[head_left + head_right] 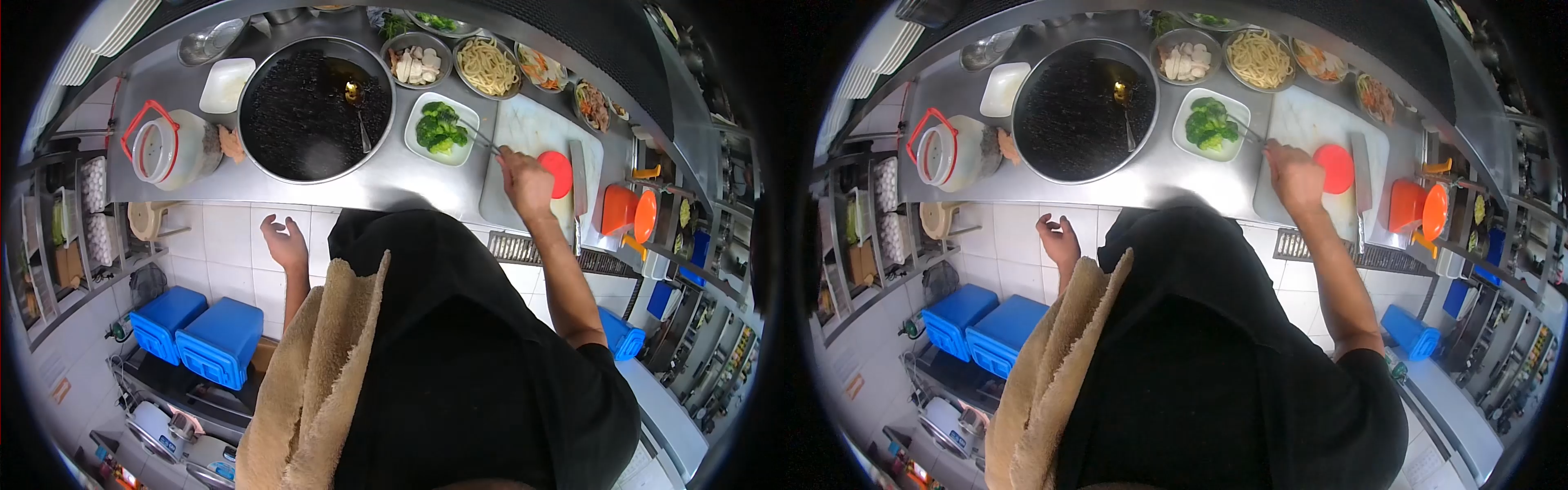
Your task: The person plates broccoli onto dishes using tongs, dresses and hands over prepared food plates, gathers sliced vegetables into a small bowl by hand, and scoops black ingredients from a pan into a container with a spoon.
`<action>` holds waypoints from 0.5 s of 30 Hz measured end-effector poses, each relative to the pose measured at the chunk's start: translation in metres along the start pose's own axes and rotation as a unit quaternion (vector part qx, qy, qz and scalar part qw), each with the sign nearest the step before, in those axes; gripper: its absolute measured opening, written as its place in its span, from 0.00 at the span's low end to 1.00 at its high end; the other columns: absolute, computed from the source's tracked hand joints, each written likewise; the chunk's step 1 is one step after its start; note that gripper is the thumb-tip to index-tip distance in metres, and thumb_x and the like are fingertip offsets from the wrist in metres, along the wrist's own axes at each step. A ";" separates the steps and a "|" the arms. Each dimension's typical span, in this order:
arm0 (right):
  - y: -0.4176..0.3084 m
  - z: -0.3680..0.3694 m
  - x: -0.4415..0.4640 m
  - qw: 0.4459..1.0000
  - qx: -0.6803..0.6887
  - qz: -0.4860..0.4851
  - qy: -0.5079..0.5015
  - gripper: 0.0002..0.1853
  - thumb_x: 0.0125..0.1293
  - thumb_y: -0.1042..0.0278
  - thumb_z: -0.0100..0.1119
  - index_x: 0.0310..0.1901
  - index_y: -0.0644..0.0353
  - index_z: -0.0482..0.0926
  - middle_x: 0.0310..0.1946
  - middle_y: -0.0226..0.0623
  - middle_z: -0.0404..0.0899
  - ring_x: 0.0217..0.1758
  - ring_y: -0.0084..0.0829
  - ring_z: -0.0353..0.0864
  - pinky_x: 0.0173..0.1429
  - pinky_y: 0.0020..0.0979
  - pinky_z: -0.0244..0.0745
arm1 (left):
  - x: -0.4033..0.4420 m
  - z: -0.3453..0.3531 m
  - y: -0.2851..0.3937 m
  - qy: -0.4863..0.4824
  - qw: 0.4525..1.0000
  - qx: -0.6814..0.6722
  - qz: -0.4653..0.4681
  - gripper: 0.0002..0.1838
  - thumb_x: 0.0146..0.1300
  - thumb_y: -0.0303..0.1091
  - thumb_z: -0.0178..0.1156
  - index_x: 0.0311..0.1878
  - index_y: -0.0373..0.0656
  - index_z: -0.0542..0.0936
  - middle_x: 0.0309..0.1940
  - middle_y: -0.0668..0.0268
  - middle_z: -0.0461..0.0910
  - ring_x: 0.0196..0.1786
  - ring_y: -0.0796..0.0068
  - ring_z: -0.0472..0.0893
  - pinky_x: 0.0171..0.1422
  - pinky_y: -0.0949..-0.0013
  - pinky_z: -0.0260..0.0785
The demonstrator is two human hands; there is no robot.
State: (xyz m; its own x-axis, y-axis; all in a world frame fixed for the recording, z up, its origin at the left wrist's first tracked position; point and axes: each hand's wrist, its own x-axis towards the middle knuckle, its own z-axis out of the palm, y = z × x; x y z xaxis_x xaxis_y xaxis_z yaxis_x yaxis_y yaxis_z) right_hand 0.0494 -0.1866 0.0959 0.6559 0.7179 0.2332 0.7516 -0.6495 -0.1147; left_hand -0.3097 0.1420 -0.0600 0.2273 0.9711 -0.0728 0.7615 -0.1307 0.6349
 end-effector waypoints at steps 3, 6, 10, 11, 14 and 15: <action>0.004 0.013 -0.023 0.999 0.010 -0.042 -0.019 0.10 0.70 0.64 0.67 0.49 0.56 0.85 0.28 0.36 0.83 0.31 0.37 0.85 0.33 0.39 0.78 | -0.001 0.001 0.017 -0.016 1.000 0.006 0.013 0.21 0.67 0.35 0.66 0.59 0.39 0.75 0.38 0.62 0.76 0.43 0.58 0.79 0.51 0.55 0.72; 0.004 0.022 -0.039 0.999 0.011 -0.024 -0.026 0.10 0.69 0.64 0.68 0.49 0.55 0.85 0.28 0.35 0.83 0.29 0.38 0.84 0.32 0.40 0.78 | 0.001 0.004 0.017 -0.013 0.999 0.023 0.031 0.21 0.67 0.35 0.66 0.60 0.39 0.75 0.38 0.62 0.76 0.43 0.58 0.79 0.52 0.55 0.72; 0.000 0.027 -0.037 0.999 0.004 -0.005 -0.036 0.11 0.70 0.61 0.67 0.49 0.55 0.85 0.30 0.37 0.85 0.30 0.39 0.86 0.33 0.40 0.79 | -0.006 0.004 0.012 -0.012 1.000 0.022 0.017 0.21 0.67 0.36 0.66 0.60 0.41 0.76 0.39 0.62 0.77 0.44 0.57 0.80 0.52 0.54 0.73; 0.001 0.022 -0.033 1.000 0.014 0.007 -0.024 0.11 0.70 0.60 0.67 0.49 0.56 0.85 0.31 0.38 0.86 0.30 0.40 0.86 0.33 0.40 0.80 | -0.009 0.004 0.012 -0.018 0.999 0.026 0.007 0.20 0.67 0.36 0.66 0.60 0.42 0.76 0.39 0.62 0.77 0.44 0.57 0.80 0.51 0.54 0.73; 0.001 -0.001 -0.013 0.999 0.035 0.040 0.000 0.14 0.71 0.57 0.67 0.50 0.56 0.86 0.32 0.41 0.87 0.32 0.44 0.87 0.35 0.43 0.80 | -0.014 0.005 0.005 -0.021 0.999 0.026 0.001 0.20 0.67 0.37 0.66 0.59 0.43 0.77 0.39 0.62 0.77 0.44 0.57 0.80 0.51 0.54 0.73; 0.007 -0.005 -0.001 0.998 0.033 0.057 0.003 0.15 0.72 0.55 0.65 0.51 0.56 0.85 0.33 0.43 0.87 0.34 0.44 0.87 0.35 0.43 0.80 | -0.018 0.006 0.002 -0.020 0.999 0.025 0.004 0.20 0.67 0.37 0.66 0.58 0.43 0.77 0.39 0.62 0.77 0.44 0.57 0.80 0.50 0.54 0.73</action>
State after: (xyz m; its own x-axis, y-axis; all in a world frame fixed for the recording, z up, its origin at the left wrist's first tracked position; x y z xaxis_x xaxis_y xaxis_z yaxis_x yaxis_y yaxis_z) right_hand 0.0538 -0.1933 0.0997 0.7377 0.6378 0.2213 0.6745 -0.7094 -0.2043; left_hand -0.3090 0.1233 -0.0621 0.2572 0.9612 -0.1002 0.7892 -0.1491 0.5958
